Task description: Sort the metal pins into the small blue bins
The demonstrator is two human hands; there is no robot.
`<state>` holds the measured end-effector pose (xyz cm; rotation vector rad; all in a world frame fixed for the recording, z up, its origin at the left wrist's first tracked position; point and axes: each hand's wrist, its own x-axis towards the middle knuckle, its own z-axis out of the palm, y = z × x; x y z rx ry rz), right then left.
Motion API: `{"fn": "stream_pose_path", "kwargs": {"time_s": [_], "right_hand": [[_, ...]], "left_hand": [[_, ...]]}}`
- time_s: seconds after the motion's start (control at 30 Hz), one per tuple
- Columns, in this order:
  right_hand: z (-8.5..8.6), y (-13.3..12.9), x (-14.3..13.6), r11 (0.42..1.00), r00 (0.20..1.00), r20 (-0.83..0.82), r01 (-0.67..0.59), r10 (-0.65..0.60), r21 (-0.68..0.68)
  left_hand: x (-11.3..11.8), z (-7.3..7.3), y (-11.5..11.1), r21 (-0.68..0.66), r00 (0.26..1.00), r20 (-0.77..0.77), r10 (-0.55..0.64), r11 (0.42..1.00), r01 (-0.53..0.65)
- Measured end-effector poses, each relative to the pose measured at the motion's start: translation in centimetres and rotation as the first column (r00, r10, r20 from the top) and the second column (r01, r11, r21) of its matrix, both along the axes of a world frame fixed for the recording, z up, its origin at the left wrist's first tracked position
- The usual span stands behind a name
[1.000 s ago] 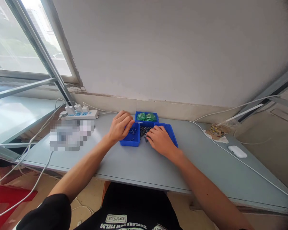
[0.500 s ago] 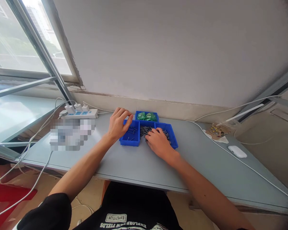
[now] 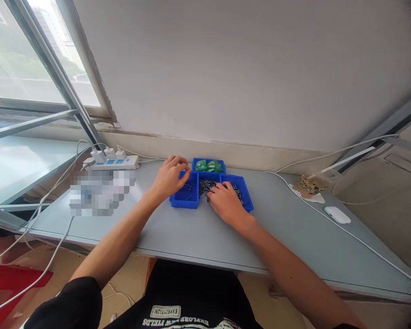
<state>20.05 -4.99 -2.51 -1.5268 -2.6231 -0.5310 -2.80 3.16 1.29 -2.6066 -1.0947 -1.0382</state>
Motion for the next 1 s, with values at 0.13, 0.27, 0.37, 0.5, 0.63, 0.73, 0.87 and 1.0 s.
{"fn": "stream_pose_path", "kwargs": {"time_s": [0.13,0.27,0.37,0.5,0.63,0.73,0.87,1.0], "right_hand": [[0.1,0.0,0.2,0.999,1.0,0.011,-0.014,0.014,0.05],[0.1,0.2,0.2,0.99,0.999,-0.027,-0.041,0.045,0.133],[-0.1,0.5,0.2,0.976,0.988,-0.133,-0.05,0.079,0.213],[0.3,0.7,0.4,0.943,0.913,-0.376,-0.027,0.159,0.333],[1.3,0.5,0.8,0.883,0.814,-0.476,-0.093,0.333,0.46],[1.8,0.1,0.7,0.834,0.761,-0.474,-0.154,0.442,0.53],[2.0,-1.1,-0.6,0.783,0.712,-0.417,-0.303,0.565,0.543],[1.7,-3.1,-2.9,0.709,0.682,-0.303,-0.452,0.665,0.541]], "left_hand": [[-0.7,0.0,0.9,-0.231,0.96,-0.266,0.087,0.961,-0.151],[-0.5,0.5,0.9,-0.313,0.893,-0.446,0.057,0.925,-0.216],[0.1,0.8,0.7,-0.332,0.839,-0.544,0.015,0.914,-0.232],[0.6,1.0,0.5,-0.304,0.793,-0.609,0.03,0.914,-0.269],[0.7,1.0,0.6,-0.297,0.78,-0.625,0.008,0.923,-0.247],[0.7,0.8,0.7,-0.279,0.775,-0.632,-0.02,0.939,-0.203],[0.5,1.3,0.9,-0.238,0.808,-0.589,0.001,0.955,-0.175],[1.5,3.1,0.6,-0.288,0.895,-0.442,-0.057,0.954,-0.081]]}}
